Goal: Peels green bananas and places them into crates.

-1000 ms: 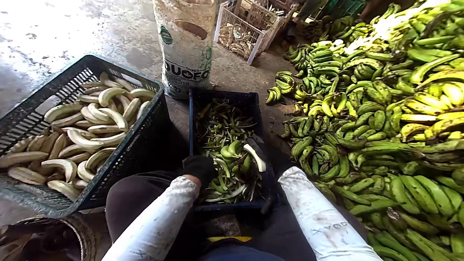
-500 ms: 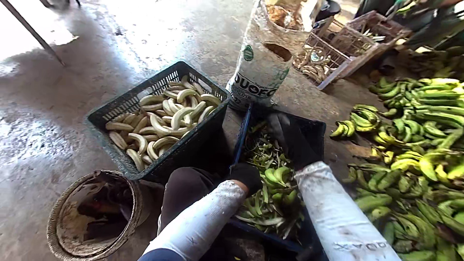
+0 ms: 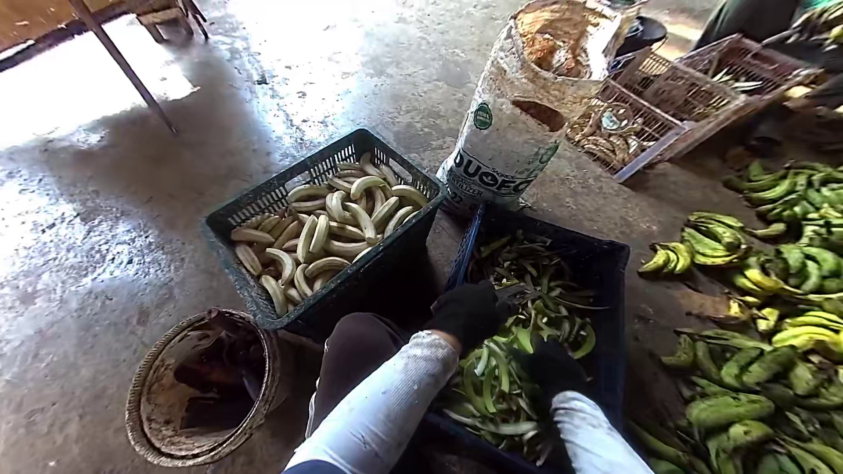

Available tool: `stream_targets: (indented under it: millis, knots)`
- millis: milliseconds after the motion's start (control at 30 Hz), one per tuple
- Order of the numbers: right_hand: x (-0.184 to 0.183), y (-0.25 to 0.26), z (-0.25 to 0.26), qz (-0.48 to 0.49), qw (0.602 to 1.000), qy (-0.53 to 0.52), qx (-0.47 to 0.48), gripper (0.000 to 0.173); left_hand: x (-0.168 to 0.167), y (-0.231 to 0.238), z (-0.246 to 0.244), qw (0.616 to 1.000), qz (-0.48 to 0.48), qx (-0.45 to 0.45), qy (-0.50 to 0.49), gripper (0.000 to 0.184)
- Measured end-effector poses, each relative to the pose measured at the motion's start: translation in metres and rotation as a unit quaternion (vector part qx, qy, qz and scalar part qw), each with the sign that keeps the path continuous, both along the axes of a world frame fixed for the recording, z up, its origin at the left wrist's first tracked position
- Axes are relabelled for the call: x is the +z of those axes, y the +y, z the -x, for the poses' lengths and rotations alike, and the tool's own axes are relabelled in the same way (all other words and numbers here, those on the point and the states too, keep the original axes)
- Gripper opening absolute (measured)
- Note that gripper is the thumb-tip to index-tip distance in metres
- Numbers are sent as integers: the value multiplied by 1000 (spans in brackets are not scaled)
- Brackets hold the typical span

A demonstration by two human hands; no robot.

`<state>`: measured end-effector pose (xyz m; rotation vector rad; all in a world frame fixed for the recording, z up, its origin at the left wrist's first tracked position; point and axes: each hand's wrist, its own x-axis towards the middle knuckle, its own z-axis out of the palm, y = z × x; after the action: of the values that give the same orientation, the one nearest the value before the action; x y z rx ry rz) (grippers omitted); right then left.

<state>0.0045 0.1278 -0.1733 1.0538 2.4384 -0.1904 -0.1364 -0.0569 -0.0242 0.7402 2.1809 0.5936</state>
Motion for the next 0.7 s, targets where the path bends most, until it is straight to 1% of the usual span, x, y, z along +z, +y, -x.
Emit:
stream_targets:
  millis: [67, 133, 200, 267, 333, 433, 467, 533, 633, 667, 700]
  knots:
    - [-1, 9, -24, 33, 997, 64, -9, 71, -11, 6, -8, 996, -87, 19, -25, 47]
    - [0, 17, -51, 54, 988, 143, -32, 63, -22, 14, -20, 978, -189, 53, -65, 49]
    - [6, 19, -73, 61, 968, 220, -100, 60, -29, 21, -37, 949, -270, 97, -128, 50]
    - [8, 16, -91, 71, 926, 316, -191, 60, -34, 27, -58, 911, -318, 151, -217, 52]
    - [19, 7, -97, 102, 877, 399, -249, 63, -41, 37, -77, 881, -318, 194, -290, 53]
    - [37, -10, -91, 146, 824, 487, -251, 66, -44, 52, -99, 850, -276, 260, -367, 57]
    - [43, -14, -91, 153, 817, 502, -238, 66, -45, 54, -107, 840, -267, 273, -386, 59]
    - [59, -17, -89, 154, 817, 514, -212, 64, -51, 59, -121, 827, -263, 280, -410, 59]
    - [84, -16, -82, 138, 822, 525, -171, 65, -62, 63, -139, 820, -275, 276, -419, 60]
    - [91, -17, -79, 139, 817, 537, -159, 66, -62, 64, -145, 817, -291, 282, -410, 59]
    - [99, -17, -77, 153, 799, 559, -157, 65, -60, 65, -150, 810, -308, 295, -403, 57]
